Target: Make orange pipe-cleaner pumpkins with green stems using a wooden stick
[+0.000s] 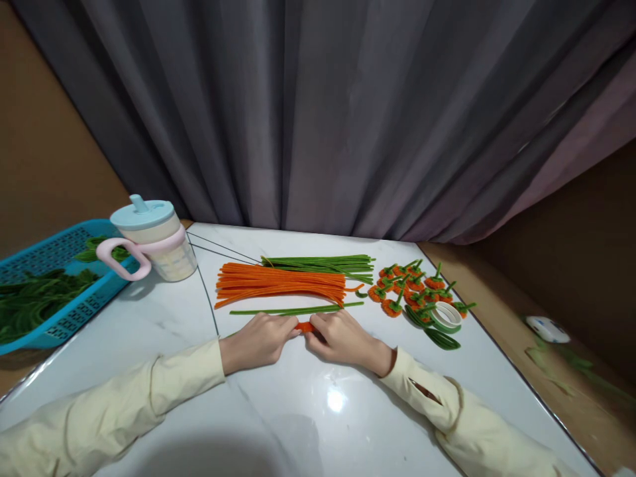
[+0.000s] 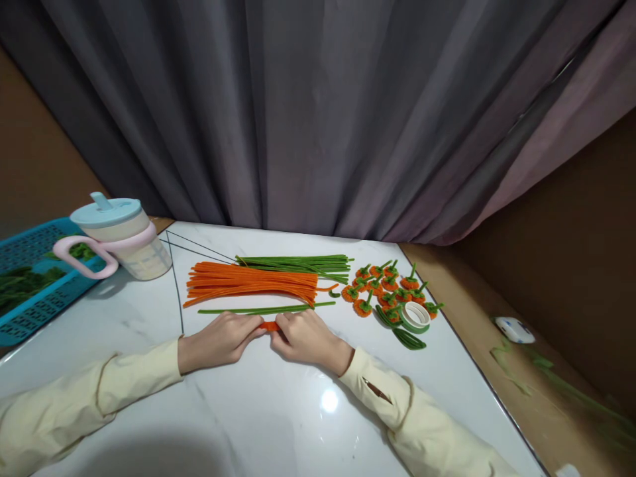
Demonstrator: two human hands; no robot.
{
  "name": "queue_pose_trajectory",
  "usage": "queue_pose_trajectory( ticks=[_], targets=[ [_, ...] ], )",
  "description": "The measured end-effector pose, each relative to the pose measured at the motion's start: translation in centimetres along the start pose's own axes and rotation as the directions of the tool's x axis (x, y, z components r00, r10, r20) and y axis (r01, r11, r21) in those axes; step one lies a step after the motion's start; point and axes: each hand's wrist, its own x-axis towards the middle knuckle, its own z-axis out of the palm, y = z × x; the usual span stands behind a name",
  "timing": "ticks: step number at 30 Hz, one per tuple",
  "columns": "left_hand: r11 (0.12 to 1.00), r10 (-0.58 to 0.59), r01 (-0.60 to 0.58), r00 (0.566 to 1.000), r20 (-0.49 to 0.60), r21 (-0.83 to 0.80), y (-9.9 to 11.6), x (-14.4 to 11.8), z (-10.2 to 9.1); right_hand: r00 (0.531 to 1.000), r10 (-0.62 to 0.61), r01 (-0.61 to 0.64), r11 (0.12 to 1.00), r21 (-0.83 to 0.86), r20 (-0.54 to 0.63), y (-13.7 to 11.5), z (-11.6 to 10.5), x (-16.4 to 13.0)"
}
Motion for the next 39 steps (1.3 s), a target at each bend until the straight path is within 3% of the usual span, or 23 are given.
queue_pose_trajectory(
  ticks=[39],
  targets=[
    [1.0,0.004,-0.004,1.0,-0.01,-0.012,-0.03,0.05,0.04,1.0,-0.005,0.005,1.0,0.009,-0.014,0.11,0.11,0.04]
  ],
)
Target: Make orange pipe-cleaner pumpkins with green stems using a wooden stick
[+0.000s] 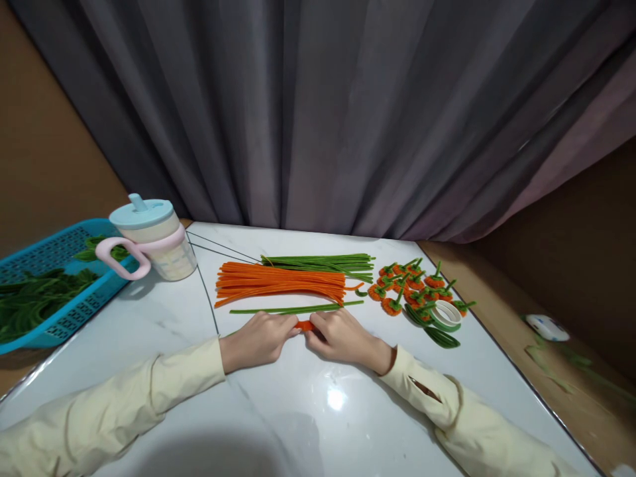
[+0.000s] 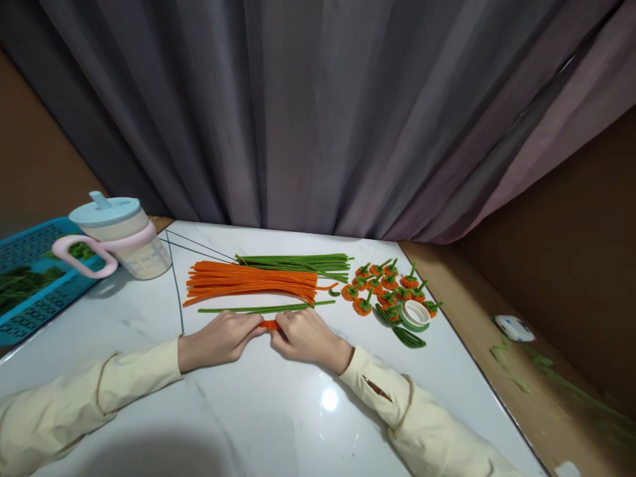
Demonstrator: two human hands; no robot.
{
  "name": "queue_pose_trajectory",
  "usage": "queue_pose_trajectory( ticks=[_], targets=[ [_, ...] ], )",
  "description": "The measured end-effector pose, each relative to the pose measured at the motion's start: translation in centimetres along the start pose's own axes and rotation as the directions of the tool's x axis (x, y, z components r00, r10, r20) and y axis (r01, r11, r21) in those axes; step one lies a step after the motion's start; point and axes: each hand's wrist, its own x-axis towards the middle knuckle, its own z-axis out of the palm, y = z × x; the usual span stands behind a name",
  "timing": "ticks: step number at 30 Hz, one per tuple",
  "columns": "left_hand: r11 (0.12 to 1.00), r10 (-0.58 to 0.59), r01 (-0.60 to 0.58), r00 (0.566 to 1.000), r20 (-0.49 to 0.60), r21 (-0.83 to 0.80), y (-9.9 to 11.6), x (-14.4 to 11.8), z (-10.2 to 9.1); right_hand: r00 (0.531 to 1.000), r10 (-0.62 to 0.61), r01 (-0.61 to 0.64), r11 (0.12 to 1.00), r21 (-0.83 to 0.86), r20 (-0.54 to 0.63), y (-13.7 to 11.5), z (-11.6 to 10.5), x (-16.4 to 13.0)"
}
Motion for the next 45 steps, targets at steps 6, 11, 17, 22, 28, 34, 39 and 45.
queue_pose_trajectory(
  ticks=[6,11,17,22,28,34,39,45],
  targets=[
    [1.0,-0.005,0.005,1.0,0.003,0.005,0.04,-0.02,-0.05,1.0,0.003,-0.003,1.0,0.002,0.004,-0.02,0.09,0.0],
    [1.0,-0.01,0.01,1.0,0.014,0.009,0.03,-0.01,-0.07,1.0,0.007,-0.007,1.0,0.003,0.01,-0.09,0.01,-0.02],
    [1.0,-0.006,0.006,1.0,0.016,0.006,0.03,0.02,-0.06,1.0,0.005,-0.005,1.0,0.005,0.012,-0.16,-0.2,0.03],
    [1.0,0.001,-0.001,1.0,-0.005,-0.002,0.02,0.02,-0.02,1.0,0.002,-0.002,1.0,0.008,0.007,-0.08,-0.07,0.02],
    [1.0,-0.006,0.006,1.0,-0.003,-0.009,0.02,0.04,-0.07,1.0,-0.001,0.001,1.0,0.009,0.001,-0.05,0.0,-0.11],
    [1.0,-0.002,0.002,1.0,0.004,-0.001,0.01,0.02,-0.06,1.0,-0.001,0.001,1.0,0.01,-0.002,-0.04,0.08,-0.05],
    [1.0,-0.008,0.008,1.0,0.005,0.001,-0.02,0.0,0.02,1.0,0.001,-0.001,1.0,0.01,0.0,-0.08,-0.02,0.06],
    [1.0,-0.007,0.007,1.0,0.008,-0.009,0.03,0.04,-0.07,1.0,0.004,-0.004,1.0,0.007,0.002,-0.1,-0.12,0.0]
  ],
)
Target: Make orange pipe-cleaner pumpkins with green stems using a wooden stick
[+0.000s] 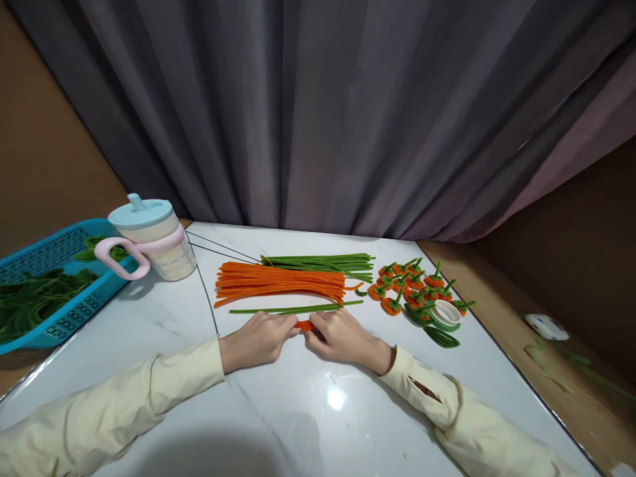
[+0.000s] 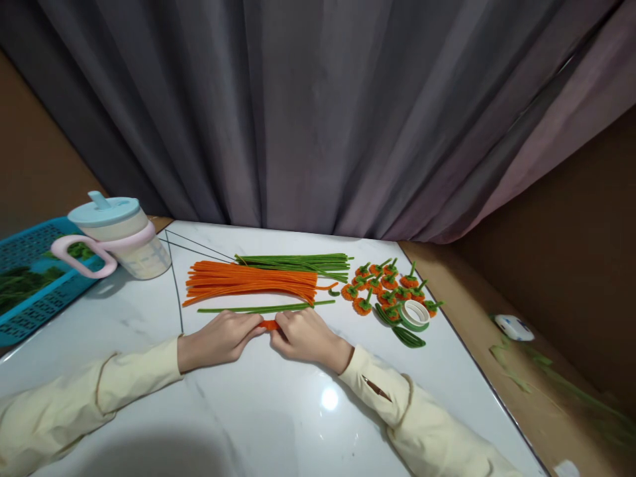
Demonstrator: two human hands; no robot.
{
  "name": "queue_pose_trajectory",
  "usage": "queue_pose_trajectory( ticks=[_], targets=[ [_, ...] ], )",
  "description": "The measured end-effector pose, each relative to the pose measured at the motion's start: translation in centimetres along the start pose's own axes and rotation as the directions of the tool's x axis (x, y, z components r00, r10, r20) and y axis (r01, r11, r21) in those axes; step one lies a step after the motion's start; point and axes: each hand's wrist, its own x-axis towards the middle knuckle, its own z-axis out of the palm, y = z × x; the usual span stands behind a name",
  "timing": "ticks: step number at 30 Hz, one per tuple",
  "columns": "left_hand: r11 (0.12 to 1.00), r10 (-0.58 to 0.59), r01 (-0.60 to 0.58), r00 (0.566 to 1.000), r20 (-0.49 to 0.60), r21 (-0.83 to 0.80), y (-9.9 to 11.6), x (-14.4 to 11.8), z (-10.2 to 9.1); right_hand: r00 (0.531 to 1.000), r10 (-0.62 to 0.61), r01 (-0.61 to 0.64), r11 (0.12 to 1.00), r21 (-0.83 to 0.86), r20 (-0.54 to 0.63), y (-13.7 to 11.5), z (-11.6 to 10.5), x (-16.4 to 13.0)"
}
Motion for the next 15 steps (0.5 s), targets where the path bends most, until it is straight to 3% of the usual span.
queue_pose_trajectory(
  ticks=[15],
  targets=[
    [1.0,0.0,0.0,1.0,0.004,0.006,-0.05,-0.09,0.1,1.0,-0.004,0.004,1.0,-0.003,0.005,0.0,0.04,0.02]
  ],
)
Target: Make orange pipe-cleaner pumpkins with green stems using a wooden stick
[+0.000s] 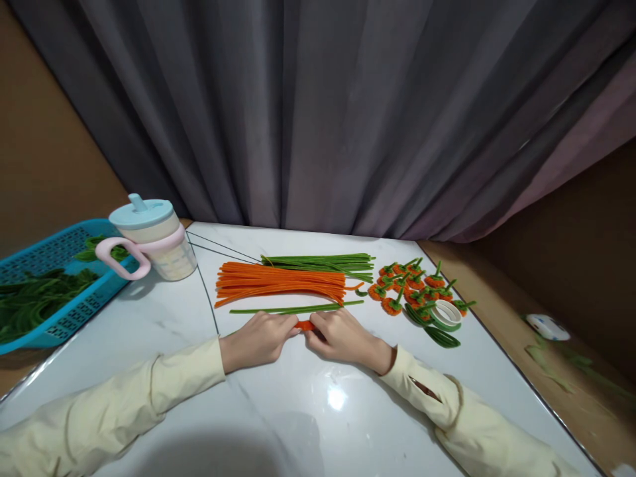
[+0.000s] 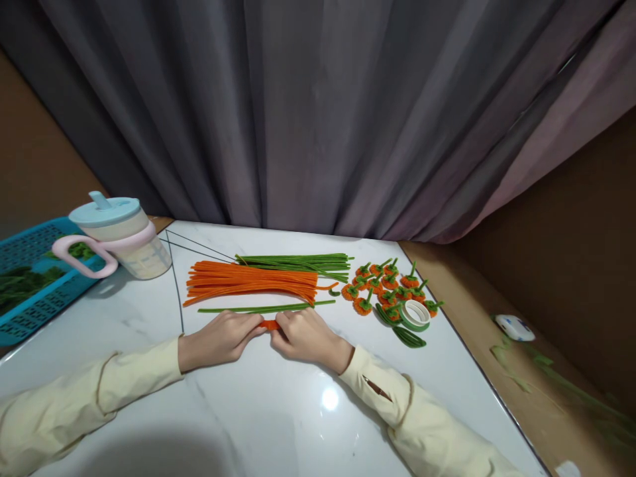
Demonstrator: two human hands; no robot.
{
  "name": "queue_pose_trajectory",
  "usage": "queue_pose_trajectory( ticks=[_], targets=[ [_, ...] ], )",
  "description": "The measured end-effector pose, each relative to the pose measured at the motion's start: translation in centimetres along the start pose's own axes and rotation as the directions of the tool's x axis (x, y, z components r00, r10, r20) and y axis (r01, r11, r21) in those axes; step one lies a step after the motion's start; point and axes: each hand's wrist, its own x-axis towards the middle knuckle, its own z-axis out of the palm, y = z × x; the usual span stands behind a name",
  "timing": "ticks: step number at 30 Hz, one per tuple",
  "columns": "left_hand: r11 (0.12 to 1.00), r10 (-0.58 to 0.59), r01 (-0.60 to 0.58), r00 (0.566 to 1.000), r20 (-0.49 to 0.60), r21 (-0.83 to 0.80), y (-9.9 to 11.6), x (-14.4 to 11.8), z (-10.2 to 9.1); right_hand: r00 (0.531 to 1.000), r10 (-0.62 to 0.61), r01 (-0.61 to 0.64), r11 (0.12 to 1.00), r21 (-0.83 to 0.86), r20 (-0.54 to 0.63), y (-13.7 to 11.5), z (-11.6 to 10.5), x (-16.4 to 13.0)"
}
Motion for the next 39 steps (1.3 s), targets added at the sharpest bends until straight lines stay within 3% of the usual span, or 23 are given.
queue_pose_trajectory(
  ticks=[39],
  targets=[
    [1.0,-0.01,0.01,1.0,0.001,0.002,-0.07,-0.08,0.18,1.0,0.0,0.0,1.0,0.004,-0.018,0.23,0.27,-0.04]
  ],
)
